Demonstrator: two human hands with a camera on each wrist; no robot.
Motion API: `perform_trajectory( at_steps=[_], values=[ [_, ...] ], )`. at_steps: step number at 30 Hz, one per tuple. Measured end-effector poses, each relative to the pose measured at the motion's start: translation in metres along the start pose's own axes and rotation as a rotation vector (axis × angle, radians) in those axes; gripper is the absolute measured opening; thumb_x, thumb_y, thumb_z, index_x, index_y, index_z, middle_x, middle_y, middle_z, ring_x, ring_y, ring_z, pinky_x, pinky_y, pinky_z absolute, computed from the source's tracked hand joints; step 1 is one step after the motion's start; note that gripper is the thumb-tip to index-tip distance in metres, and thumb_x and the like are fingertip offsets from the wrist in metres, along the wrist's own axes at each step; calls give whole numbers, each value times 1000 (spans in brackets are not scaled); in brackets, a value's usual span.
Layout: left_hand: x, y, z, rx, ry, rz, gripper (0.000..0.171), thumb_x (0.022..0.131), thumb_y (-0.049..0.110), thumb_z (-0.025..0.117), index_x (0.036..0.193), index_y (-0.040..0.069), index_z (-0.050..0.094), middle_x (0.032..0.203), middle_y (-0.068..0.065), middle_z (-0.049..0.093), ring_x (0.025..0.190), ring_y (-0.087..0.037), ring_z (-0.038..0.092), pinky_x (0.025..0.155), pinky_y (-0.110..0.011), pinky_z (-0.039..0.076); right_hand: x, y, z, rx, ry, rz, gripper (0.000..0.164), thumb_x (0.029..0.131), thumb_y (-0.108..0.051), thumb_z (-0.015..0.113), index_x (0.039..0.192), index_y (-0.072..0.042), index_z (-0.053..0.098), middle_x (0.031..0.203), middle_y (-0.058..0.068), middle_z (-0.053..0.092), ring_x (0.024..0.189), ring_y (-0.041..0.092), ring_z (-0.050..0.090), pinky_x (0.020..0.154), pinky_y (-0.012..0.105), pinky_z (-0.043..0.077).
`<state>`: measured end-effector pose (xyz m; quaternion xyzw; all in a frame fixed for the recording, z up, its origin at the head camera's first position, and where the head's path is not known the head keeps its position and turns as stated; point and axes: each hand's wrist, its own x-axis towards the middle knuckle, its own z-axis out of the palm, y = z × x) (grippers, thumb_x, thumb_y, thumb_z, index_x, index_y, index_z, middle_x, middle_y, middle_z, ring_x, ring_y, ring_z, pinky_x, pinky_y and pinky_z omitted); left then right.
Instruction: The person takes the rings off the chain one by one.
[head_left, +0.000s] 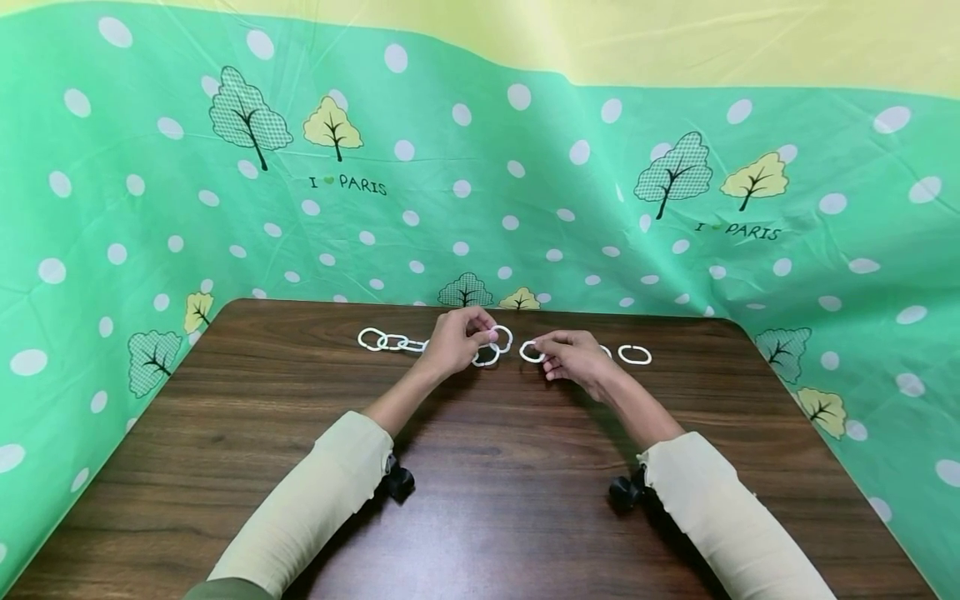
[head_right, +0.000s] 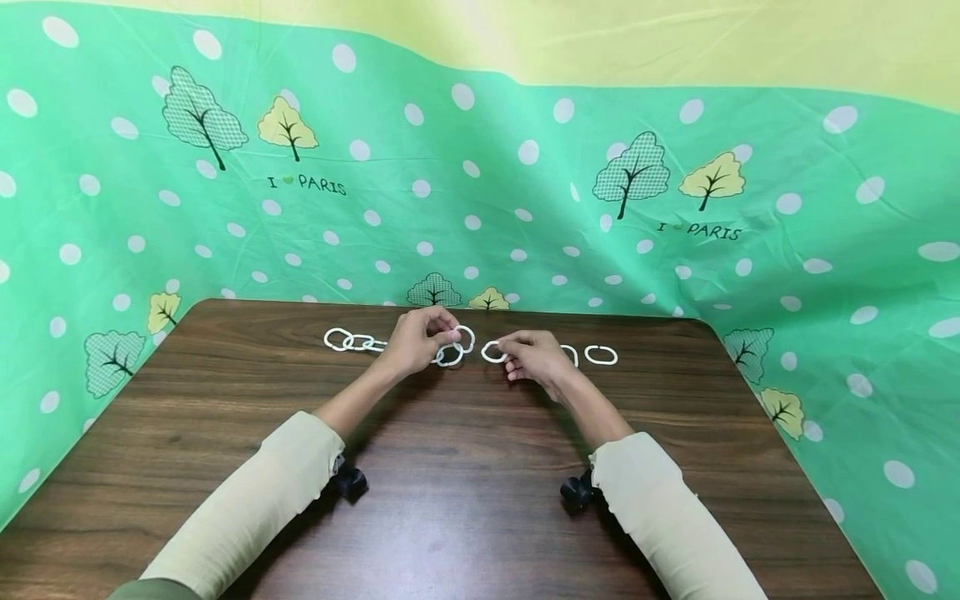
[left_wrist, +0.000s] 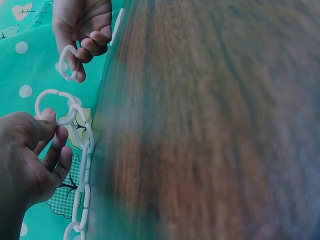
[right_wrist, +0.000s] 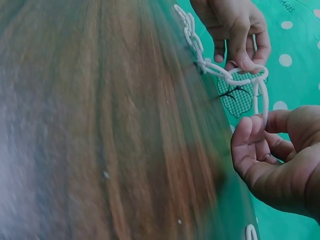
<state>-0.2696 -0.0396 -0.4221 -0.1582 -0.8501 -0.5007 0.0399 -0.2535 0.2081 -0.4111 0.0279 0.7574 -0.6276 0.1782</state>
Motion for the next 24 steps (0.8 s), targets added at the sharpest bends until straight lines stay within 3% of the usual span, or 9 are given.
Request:
perform_trajectory(
  at_steps=[4, 12, 18, 24],
  values=[
    [-1, 0, 0, 5, -8, -5, 7, 103, 10, 82, 108, 7, 80, 101, -9, 81, 88, -17, 71, 76, -26, 56, -1, 0, -8, -46, 14, -17, 39, 113, -11, 68, 144, 12, 65, 86, -3, 71, 74, 6, 68, 69, 21, 62],
    [-2, 2, -1, 17, -2, -15, 7, 102, 12, 83, 107, 9, 80, 101, -9, 81, 88, -18, 71, 77, -27, 55, -5, -3, -23, -166, 113, -62, 34, 105, -11, 80, 128, 13, 72, 81, -1, 79, 68, 6, 75, 67, 22, 63],
    [-1, 4, -1, 12, -1, -10, 8, 102, 13, 83, 107, 7, 81, 100, -9, 81, 86, -16, 70, 76, -25, 53, -5, 1, -34, -229, 167, -43, 31, 105, -9, 79, 126, 13, 74, 79, -2, 76, 69, 5, 72, 65, 21, 63],
    [-1, 6, -2, 13, -4, -12, 9, 102, 13, 83, 108, 7, 81, 101, -10, 81, 85, -15, 70, 76, -24, 52, -6, 5, -41, -370, 180, -47, 29, 105, -14, 79, 124, 8, 78, 80, 0, 76, 71, 7, 70, 62, 24, 61]
  ],
)
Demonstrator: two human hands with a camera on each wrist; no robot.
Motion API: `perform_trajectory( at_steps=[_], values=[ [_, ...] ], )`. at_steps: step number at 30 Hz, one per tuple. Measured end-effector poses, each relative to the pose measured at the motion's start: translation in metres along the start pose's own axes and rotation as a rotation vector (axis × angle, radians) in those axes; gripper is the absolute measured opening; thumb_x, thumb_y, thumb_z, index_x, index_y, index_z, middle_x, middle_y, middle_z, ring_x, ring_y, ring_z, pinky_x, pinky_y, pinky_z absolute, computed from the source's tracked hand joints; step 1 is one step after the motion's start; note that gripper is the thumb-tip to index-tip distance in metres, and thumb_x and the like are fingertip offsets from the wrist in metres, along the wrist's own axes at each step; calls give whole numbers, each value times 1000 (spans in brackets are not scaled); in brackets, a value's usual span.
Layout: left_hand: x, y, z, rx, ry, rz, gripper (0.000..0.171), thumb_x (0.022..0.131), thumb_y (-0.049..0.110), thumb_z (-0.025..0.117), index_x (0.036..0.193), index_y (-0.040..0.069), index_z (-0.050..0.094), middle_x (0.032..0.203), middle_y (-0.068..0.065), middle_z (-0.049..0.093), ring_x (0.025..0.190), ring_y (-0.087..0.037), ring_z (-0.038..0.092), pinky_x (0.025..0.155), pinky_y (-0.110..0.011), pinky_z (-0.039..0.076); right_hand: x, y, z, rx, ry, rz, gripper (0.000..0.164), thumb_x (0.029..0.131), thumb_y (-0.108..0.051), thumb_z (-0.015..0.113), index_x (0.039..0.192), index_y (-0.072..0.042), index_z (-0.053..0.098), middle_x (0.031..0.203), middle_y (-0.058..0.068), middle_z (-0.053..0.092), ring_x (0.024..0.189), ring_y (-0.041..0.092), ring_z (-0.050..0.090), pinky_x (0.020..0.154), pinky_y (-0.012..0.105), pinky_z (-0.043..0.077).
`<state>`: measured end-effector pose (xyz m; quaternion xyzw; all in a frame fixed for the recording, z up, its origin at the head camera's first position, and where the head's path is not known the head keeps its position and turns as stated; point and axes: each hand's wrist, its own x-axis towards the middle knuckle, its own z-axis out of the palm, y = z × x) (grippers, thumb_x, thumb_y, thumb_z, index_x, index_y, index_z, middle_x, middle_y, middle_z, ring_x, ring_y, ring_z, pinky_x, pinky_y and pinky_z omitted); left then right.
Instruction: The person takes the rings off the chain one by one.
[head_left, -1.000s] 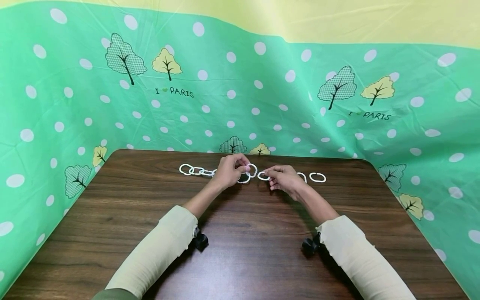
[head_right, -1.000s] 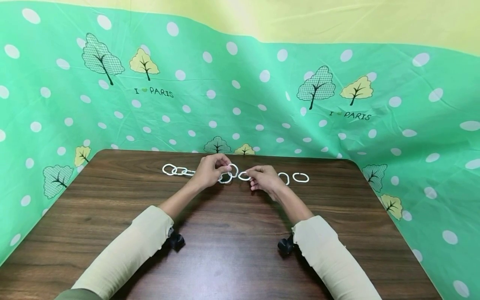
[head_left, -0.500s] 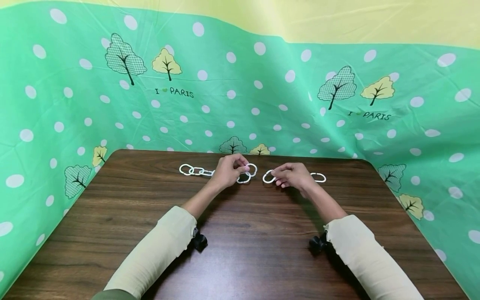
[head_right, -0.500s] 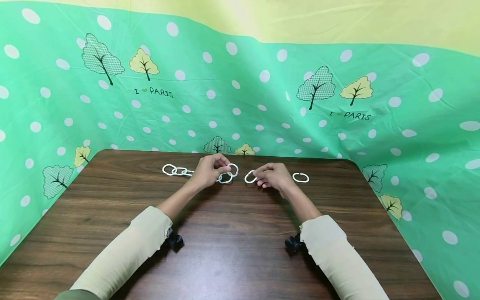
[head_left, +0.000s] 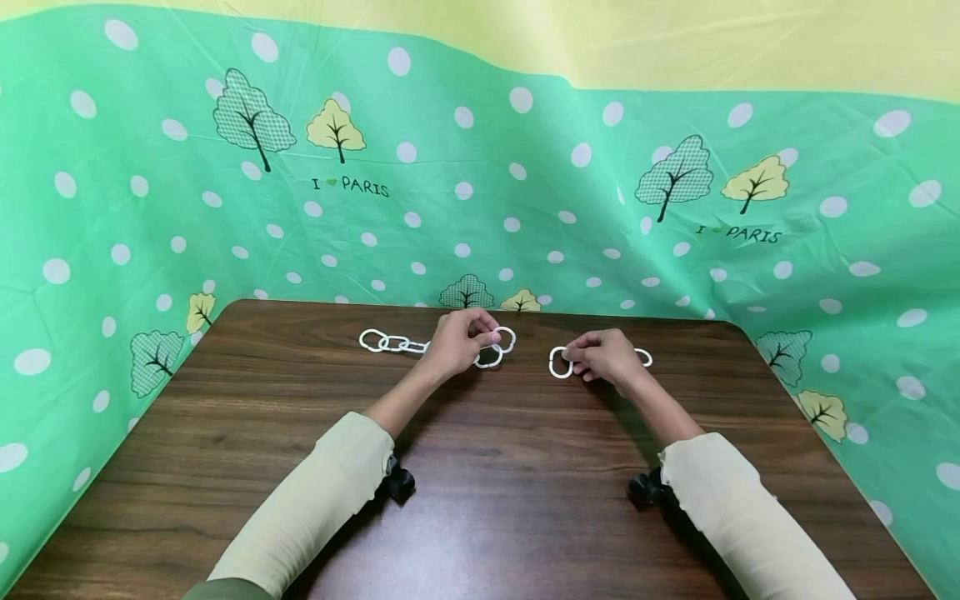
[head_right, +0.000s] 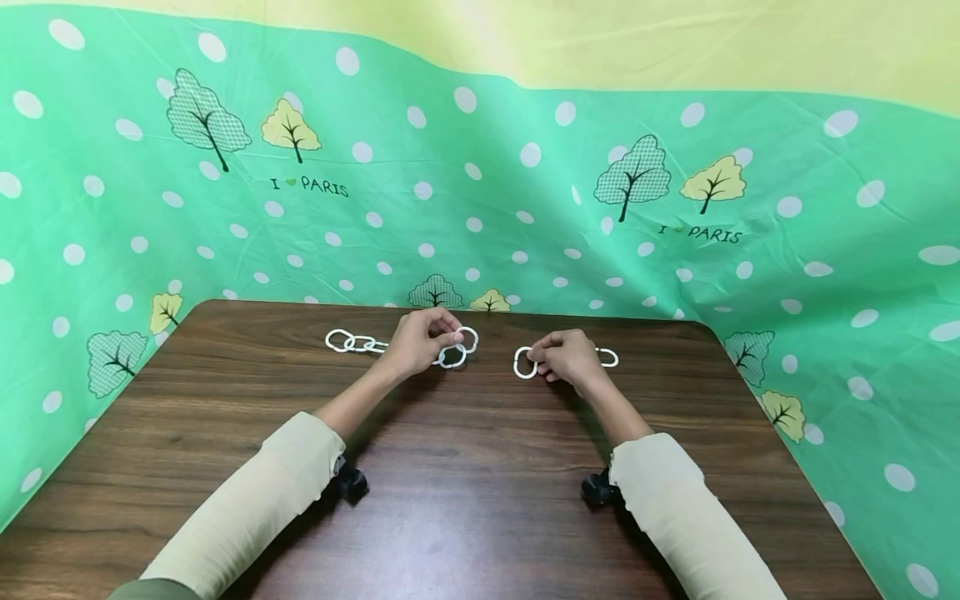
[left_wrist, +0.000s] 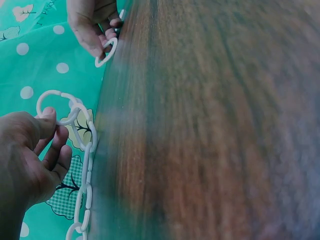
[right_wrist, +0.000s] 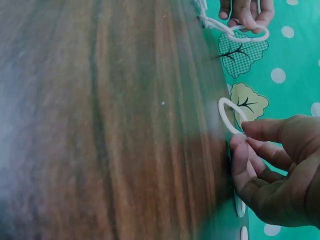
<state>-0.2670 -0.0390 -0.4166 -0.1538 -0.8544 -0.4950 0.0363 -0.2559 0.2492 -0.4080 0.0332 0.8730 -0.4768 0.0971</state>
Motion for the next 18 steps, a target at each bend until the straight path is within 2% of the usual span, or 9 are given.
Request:
perform_trajectory(
  at_steps=[7, 13, 18],
  values=[
    [0, -1, 1, 1, -3, 8, 8, 103, 11, 83, 108, 7, 81, 101, -10, 81, 88, -18, 71, 78, -26, 53, 1, 8, -5, -190, 55, -35, 22, 100, -18, 87, 113, -1, 85, 68, 1, 73, 57, 11, 62, 53, 28, 52],
    [1, -3, 4, -1, -11, 15, 9, 102, 13, 84, 108, 7, 81, 102, -11, 82, 89, -18, 72, 81, -26, 53, 3, 11, -7, -213, 69, -22, 19, 99, -18, 88, 109, -3, 86, 65, 2, 73, 53, 12, 59, 51, 29, 51],
    [1, -3, 6, -7, -18, 24, 10, 102, 11, 84, 109, 5, 81, 100, -11, 82, 87, -17, 72, 80, -26, 53, 0, 9, -4, -200, 85, -58, 17, 98, -16, 88, 107, -2, 85, 65, 3, 72, 53, 11, 60, 50, 28, 51]
  ],
)
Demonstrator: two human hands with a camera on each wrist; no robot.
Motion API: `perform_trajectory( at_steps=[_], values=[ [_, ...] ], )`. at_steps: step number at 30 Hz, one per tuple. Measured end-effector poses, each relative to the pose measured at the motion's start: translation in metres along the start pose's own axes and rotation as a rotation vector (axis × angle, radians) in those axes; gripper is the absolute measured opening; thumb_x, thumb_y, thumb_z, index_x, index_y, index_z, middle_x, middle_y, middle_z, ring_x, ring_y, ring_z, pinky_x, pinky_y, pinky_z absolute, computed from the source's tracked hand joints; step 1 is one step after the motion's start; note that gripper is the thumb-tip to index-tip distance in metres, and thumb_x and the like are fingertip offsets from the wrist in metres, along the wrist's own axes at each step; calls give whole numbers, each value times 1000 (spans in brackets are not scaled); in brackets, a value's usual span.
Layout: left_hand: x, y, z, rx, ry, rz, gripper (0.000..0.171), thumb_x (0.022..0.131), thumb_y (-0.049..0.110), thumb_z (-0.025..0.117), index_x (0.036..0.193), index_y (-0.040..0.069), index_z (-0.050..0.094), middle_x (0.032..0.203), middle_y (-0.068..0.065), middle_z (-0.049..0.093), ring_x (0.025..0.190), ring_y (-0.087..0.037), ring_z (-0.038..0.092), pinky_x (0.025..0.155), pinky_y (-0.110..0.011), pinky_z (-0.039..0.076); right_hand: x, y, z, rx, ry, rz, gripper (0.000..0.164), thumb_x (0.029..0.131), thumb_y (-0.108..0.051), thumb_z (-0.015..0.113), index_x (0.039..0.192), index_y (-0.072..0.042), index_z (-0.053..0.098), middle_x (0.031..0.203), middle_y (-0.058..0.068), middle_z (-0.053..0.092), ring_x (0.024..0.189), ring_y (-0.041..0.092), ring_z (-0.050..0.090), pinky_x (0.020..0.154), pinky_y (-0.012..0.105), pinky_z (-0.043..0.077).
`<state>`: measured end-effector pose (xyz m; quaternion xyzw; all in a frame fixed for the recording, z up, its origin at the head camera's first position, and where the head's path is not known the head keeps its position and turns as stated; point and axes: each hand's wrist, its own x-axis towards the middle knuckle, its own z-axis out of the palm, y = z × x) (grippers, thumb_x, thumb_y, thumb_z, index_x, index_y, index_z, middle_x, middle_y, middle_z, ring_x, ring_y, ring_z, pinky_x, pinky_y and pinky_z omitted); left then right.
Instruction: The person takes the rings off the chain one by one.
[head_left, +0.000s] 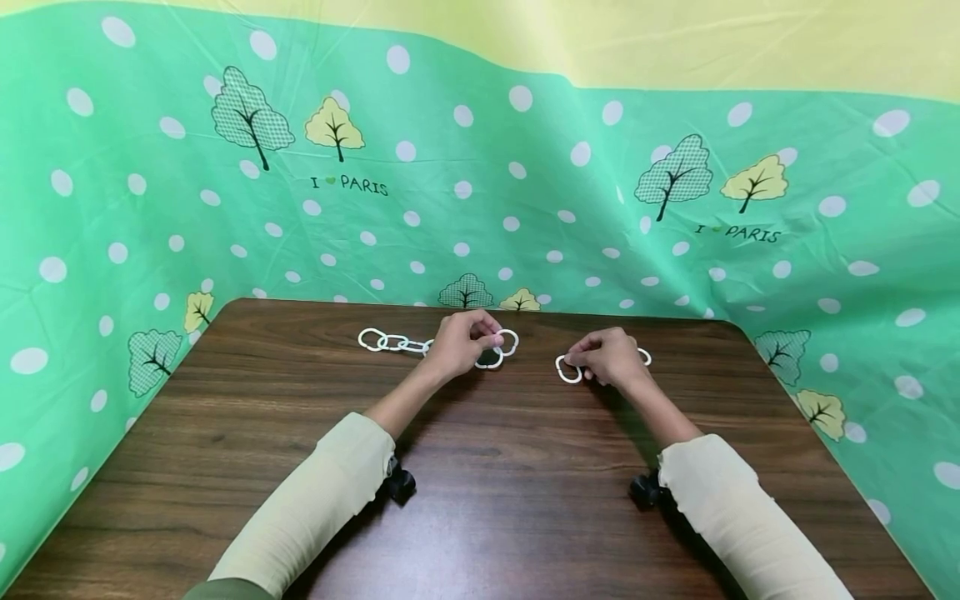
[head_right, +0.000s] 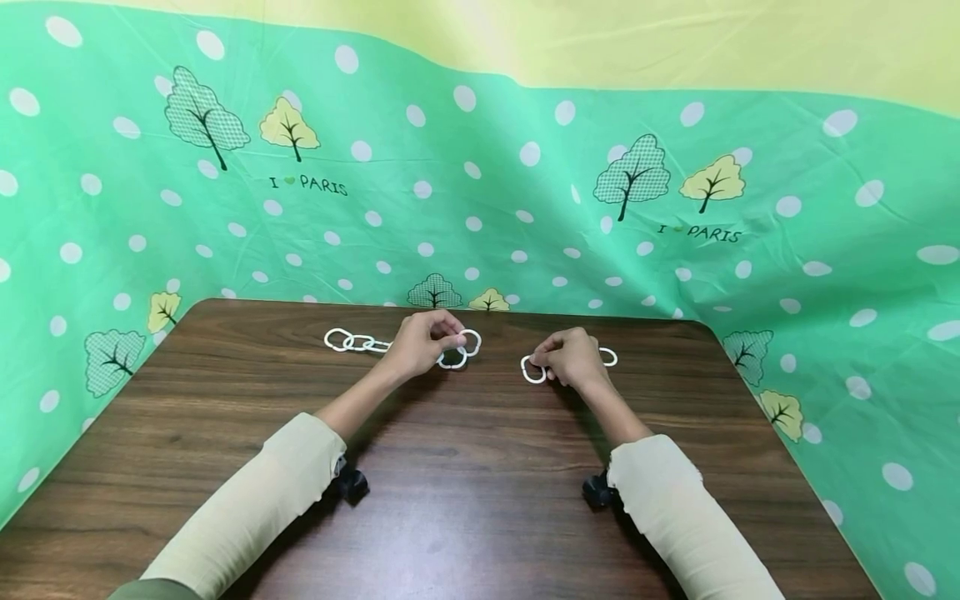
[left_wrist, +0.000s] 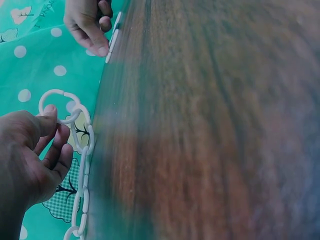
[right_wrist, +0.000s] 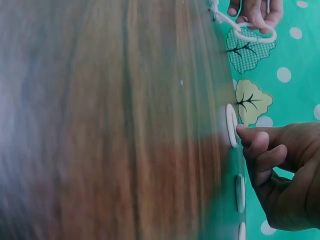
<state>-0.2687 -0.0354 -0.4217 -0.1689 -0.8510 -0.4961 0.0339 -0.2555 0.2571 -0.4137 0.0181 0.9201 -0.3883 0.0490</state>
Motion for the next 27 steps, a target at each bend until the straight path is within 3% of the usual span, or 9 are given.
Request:
perform_trajectory(
  at_steps=[8, 22, 27],
  values=[
    [-1, -1, 3, -6, -2, 5, 9, 101, 11, 85, 109, 6, 82, 99, -9, 82, 85, -15, 71, 77, -25, 53, -4, -14, 10, 55, -7, -54, 24, 103, -26, 85, 106, -3, 85, 63, 0, 70, 51, 12, 59, 50, 29, 53],
    [-3, 1, 7, 31, -10, 52, 9, 99, 16, 88, 106, 10, 84, 103, -7, 85, 94, -20, 77, 92, -37, 63, -5, -42, 41, 489, -236, 82, 45, 116, -34, 67, 125, 10, 75, 83, -4, 72, 67, 6, 63, 58, 21, 51],
    [-4, 1, 7, 38, -22, 86, 10, 98, 15, 89, 105, 9, 86, 105, -8, 84, 94, -21, 78, 91, -35, 64, -4, -49, 48, 611, -261, 112, 42, 114, -36, 70, 119, 5, 76, 82, -6, 72, 67, 6, 62, 58, 20, 51]
  ],
)
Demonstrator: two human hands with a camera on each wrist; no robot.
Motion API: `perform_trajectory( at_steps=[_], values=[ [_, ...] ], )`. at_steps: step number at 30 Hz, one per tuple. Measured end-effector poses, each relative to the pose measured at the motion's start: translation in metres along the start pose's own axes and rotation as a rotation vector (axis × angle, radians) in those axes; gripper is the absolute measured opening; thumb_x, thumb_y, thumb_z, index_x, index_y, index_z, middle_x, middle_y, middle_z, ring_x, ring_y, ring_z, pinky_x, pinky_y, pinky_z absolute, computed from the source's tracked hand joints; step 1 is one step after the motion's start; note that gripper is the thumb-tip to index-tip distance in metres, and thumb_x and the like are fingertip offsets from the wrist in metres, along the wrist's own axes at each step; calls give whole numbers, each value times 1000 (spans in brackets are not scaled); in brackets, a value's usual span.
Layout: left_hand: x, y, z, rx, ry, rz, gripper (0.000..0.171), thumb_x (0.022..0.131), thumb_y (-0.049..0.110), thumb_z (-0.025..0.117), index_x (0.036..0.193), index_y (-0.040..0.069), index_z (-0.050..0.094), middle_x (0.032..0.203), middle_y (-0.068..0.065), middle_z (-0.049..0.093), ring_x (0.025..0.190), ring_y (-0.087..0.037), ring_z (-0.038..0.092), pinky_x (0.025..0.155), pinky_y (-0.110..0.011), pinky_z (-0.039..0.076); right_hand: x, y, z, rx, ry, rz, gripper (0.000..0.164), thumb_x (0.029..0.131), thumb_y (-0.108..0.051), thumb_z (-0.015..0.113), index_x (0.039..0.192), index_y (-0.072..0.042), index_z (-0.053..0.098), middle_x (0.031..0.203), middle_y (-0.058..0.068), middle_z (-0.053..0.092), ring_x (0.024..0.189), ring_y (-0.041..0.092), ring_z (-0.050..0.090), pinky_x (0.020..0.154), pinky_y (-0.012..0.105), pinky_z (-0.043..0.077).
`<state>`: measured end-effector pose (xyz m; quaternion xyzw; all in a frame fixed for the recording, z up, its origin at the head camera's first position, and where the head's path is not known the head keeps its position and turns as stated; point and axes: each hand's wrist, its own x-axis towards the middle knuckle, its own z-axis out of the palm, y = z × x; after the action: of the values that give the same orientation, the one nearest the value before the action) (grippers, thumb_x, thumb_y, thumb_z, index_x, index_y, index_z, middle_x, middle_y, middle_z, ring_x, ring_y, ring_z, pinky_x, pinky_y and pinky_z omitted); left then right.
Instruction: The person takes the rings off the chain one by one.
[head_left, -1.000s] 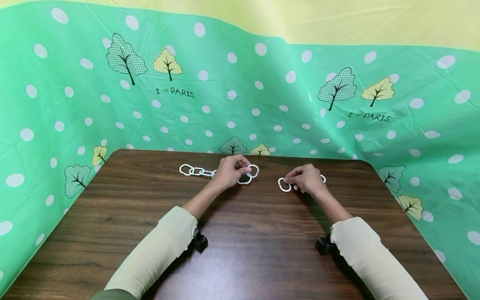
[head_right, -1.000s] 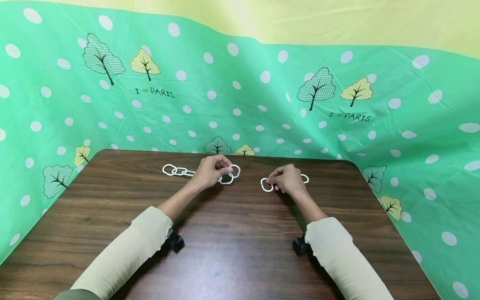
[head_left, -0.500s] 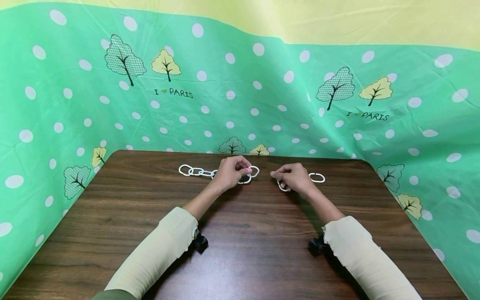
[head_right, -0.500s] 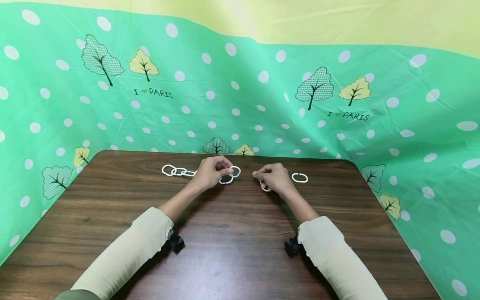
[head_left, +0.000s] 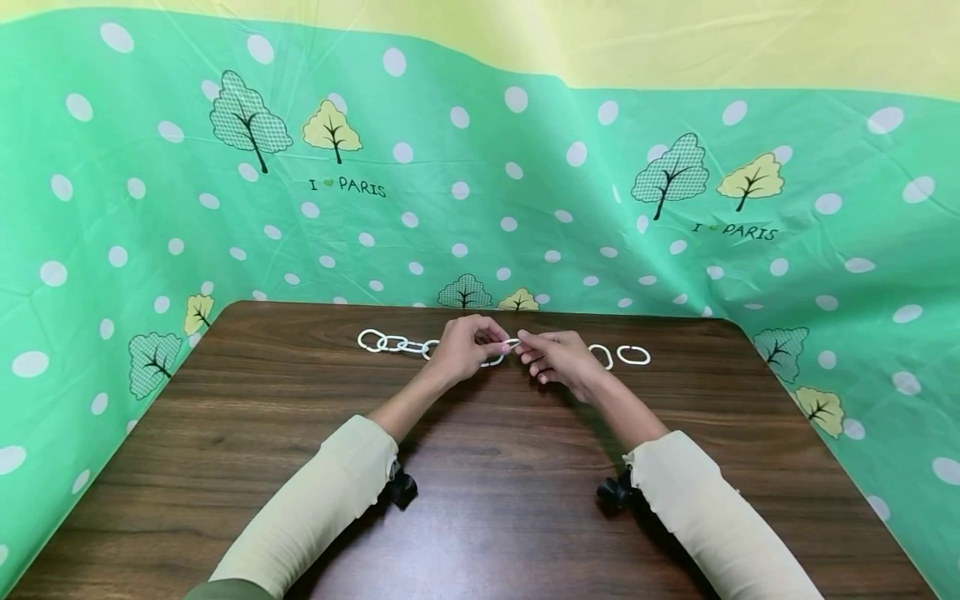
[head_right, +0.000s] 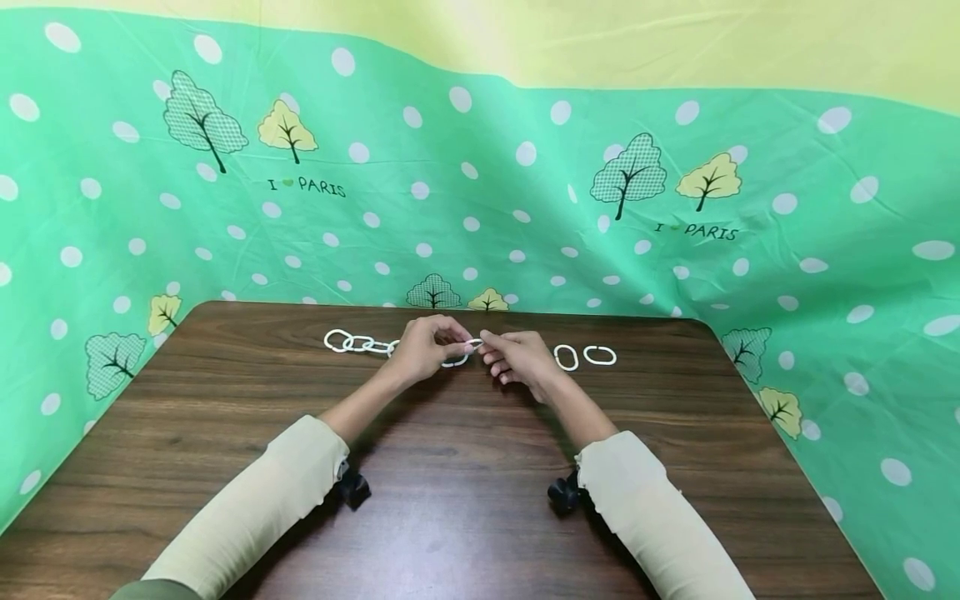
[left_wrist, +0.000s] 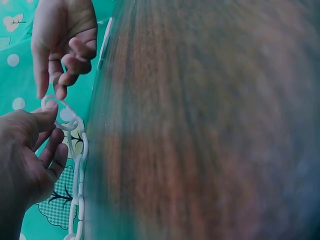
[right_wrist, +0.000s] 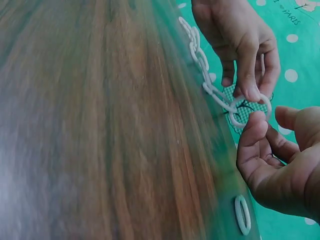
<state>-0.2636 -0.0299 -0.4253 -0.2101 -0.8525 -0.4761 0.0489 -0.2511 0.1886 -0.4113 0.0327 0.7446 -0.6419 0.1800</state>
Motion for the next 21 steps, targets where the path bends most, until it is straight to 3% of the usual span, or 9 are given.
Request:
perform_trajectory(
  at_steps=[10, 21],
  values=[
    [-1, 0, 0, 35, 14, 44, 13, 92, 16, 94, 101, 9, 89, 101, -8, 82, 92, -19, 78, 85, -28, 63, 1, -2, 7, 66, -10, 24, 23, 114, -28, 69, 101, -11, 76, 83, -8, 72, 69, 6, 63, 63, 20, 54],
    [-1, 2, -5, 6, -11, -7, 20, 88, 12, 97, 105, 9, 88, 105, -8, 83, 92, -21, 79, 86, -31, 64, -1, -5, 8, 119, -43, 41, 15, 115, -19, 65, 109, -7, 73, 83, -7, 70, 68, 5, 61, 63, 20, 53]
  ],
)
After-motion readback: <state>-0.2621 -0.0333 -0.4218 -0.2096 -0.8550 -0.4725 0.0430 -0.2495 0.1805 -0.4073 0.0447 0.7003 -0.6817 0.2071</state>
